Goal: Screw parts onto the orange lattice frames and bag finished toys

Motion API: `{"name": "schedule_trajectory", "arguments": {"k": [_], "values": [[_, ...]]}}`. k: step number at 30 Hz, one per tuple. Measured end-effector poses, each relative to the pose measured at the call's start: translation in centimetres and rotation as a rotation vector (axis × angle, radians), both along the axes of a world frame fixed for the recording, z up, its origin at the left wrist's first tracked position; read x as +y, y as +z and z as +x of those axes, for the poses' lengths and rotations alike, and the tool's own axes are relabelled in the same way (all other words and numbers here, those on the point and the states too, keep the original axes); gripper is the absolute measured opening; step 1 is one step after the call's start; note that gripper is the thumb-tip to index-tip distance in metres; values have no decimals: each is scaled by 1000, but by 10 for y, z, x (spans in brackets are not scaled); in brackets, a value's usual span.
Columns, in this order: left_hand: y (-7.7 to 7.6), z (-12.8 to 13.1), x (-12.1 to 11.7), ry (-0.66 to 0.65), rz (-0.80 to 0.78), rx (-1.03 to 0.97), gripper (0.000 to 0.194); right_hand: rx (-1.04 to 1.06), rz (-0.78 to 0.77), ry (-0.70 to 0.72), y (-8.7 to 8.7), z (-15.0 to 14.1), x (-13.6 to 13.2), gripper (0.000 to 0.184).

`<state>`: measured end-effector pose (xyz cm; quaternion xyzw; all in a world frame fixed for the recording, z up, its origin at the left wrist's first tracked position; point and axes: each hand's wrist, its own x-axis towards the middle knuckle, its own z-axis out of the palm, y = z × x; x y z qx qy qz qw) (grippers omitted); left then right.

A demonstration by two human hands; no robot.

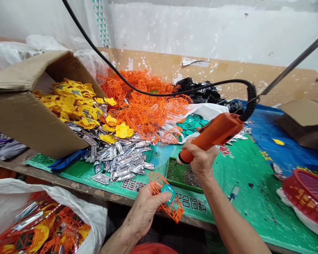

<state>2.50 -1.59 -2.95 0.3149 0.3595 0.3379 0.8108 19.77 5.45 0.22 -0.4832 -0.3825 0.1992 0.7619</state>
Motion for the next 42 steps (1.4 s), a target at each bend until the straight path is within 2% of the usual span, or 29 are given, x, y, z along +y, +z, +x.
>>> {"name": "schedule_trajectory", "arguments": {"k": [9, 16, 19, 22, 25, 28, 32, 37, 42], "values": [[5, 1, 0, 42, -7, 13, 22, 21, 1, -2, 2, -3, 0, 17], [2, -1, 4, 96, -41, -2, 23, 54, 25, 27, 7, -1, 1, 19], [-1, -1, 6, 140, -79, -46, 25, 91, 60, 62, 19, 0, -4, 31], [0, -1, 7, 177, -108, -75, 30, 154, 105, 126, 38, -1, -19, 42], [3, 0, 6, 189, -123, -81, 31, 190, 114, 221, 55, -7, -41, 41], [5, 0, 5, 173, -116, -75, 30, 200, 122, 310, 64, -15, -61, 37], [1, -1, 4, 155, -75, -97, 30, 219, 107, 375, 62, -24, -74, 38], [-6, -2, 4, 162, -84, -102, 30, 232, 113, 392, 53, -26, -74, 41], [-1, -1, 6, 167, -95, -97, 26, 237, 116, 406, 45, -26, -74, 41]]}}
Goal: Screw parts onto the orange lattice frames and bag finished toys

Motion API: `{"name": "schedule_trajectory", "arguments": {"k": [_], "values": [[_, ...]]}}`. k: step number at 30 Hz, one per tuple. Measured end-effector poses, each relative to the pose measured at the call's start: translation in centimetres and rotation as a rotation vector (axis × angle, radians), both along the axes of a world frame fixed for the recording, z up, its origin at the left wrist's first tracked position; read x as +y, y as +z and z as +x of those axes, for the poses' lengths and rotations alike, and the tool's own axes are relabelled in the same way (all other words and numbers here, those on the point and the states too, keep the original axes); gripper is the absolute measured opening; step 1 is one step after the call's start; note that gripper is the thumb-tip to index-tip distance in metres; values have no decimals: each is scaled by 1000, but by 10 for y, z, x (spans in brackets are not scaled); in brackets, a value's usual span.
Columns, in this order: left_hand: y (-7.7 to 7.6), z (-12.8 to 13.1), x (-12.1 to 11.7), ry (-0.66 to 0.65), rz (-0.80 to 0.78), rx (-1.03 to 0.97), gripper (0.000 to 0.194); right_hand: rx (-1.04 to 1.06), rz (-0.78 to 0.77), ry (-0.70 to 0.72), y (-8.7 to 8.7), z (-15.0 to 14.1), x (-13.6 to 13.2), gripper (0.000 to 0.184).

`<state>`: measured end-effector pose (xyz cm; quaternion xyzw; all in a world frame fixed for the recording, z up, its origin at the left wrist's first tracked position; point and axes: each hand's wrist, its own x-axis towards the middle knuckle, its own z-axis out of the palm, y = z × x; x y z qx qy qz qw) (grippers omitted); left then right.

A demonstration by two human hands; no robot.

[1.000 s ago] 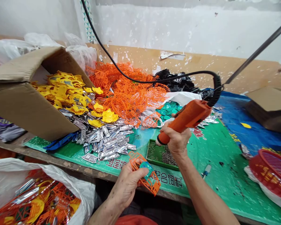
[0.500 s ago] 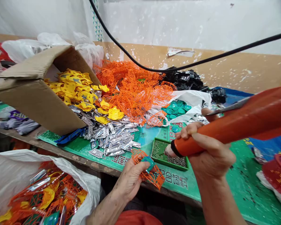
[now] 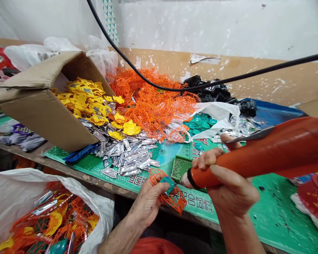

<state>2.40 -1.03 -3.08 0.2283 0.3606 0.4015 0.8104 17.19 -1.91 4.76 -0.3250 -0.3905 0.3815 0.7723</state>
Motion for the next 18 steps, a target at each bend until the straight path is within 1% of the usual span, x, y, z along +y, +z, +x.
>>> {"name": "schedule_trajectory", "arguments": {"k": [4, 9, 14, 18], "values": [[3, 1, 0, -4, 9, 1, 26, 2, 1, -7, -2, 0, 0, 40], [0, 3, -1, 23, 27, 20, 22, -16, -2, -1, -2, -1, 0, 39], [2, 5, -3, 33, 73, 33, 21, -30, 0, -1, -3, -2, -1, 41], [3, 5, -4, 30, 56, 69, 22, -18, -6, 0, -7, -3, 0, 45]]}}
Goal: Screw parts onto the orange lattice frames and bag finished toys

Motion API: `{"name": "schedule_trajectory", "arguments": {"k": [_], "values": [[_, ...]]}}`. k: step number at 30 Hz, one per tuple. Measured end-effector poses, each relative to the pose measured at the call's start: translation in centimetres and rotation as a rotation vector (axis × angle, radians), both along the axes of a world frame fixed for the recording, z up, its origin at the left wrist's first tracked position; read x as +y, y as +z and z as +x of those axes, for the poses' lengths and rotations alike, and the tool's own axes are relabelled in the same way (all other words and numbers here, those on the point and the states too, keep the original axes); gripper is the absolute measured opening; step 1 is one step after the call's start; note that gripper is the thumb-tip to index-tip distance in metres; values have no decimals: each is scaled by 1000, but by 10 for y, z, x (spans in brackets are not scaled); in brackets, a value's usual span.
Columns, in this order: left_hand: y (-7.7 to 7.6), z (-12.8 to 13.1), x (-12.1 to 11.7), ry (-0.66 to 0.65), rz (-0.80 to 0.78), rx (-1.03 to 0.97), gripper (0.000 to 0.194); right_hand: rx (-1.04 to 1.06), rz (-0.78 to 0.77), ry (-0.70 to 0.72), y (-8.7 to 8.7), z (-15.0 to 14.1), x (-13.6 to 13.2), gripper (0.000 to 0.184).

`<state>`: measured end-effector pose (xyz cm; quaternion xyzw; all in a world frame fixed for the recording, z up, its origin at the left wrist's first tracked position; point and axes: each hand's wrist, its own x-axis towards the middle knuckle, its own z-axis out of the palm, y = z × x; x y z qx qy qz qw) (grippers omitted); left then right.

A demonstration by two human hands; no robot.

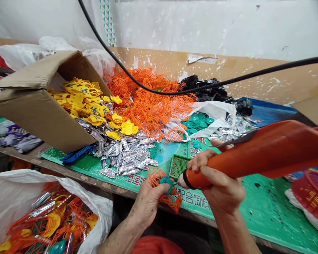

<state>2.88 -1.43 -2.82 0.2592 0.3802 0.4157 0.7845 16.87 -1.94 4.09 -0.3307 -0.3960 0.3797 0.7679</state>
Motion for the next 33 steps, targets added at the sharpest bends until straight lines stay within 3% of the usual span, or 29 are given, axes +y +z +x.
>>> {"name": "schedule_trajectory", "arguments": {"k": [10, 16, 21, 26, 33], "values": [[2, -2, 0, -31, -23, 8, 24, 32, 26, 14, 1, 0, -4, 50], [3, -3, 1, -7, -21, 30, 26, -49, 79, -237, 7, 21, 13, 33], [1, -5, 1, -67, -44, 38, 30, -133, -15, -384, -10, 40, 35, 13], [-1, -4, 2, -58, -82, -5, 37, -167, -64, -416, -31, 43, 44, 11], [-3, -4, 5, -64, -100, -14, 38, -168, -87, -370, -31, 43, 42, 8]]}}
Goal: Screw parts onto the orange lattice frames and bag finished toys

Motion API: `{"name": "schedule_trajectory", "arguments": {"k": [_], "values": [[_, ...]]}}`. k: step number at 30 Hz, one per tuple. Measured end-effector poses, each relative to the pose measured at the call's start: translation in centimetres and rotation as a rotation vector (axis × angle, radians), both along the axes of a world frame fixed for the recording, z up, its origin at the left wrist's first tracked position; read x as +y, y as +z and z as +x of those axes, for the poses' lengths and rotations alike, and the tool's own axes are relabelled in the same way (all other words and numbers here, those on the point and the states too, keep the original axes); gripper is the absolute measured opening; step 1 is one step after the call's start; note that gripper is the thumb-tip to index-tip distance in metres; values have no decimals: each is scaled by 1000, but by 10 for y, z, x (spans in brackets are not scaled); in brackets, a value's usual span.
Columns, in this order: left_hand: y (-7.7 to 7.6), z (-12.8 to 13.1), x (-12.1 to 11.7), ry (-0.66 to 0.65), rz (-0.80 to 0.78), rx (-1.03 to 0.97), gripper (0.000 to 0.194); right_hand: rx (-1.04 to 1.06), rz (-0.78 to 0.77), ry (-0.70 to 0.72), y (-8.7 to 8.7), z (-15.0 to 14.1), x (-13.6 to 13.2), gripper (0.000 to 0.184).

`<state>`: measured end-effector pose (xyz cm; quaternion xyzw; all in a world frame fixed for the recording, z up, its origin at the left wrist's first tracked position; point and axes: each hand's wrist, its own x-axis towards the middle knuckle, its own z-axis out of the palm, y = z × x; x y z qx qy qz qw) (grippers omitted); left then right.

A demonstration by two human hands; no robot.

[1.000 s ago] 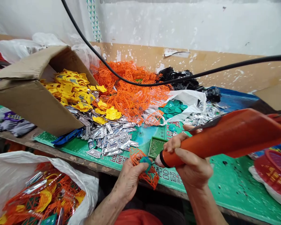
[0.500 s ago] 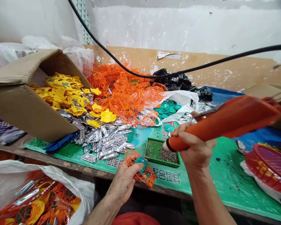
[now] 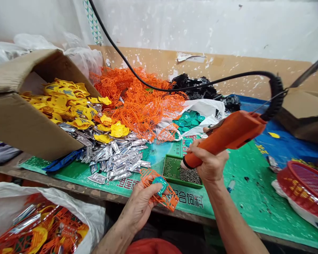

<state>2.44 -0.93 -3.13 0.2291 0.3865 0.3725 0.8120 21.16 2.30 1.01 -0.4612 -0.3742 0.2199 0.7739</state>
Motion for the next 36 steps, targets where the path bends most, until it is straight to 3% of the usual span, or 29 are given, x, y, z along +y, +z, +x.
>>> {"name": "schedule_trajectory", "arguments": {"k": [9, 29, 36], "values": [[-2, -2, -1, 15, -31, 11, 39, 35, -30, 57, -5, -7, -6, 9], [2, -1, -1, 19, -34, 22, 38, 28, -50, 31, -10, -10, -10, 12], [2, 0, -1, 27, -37, -25, 35, 77, 15, 77, 10, -11, -15, 10]]}}
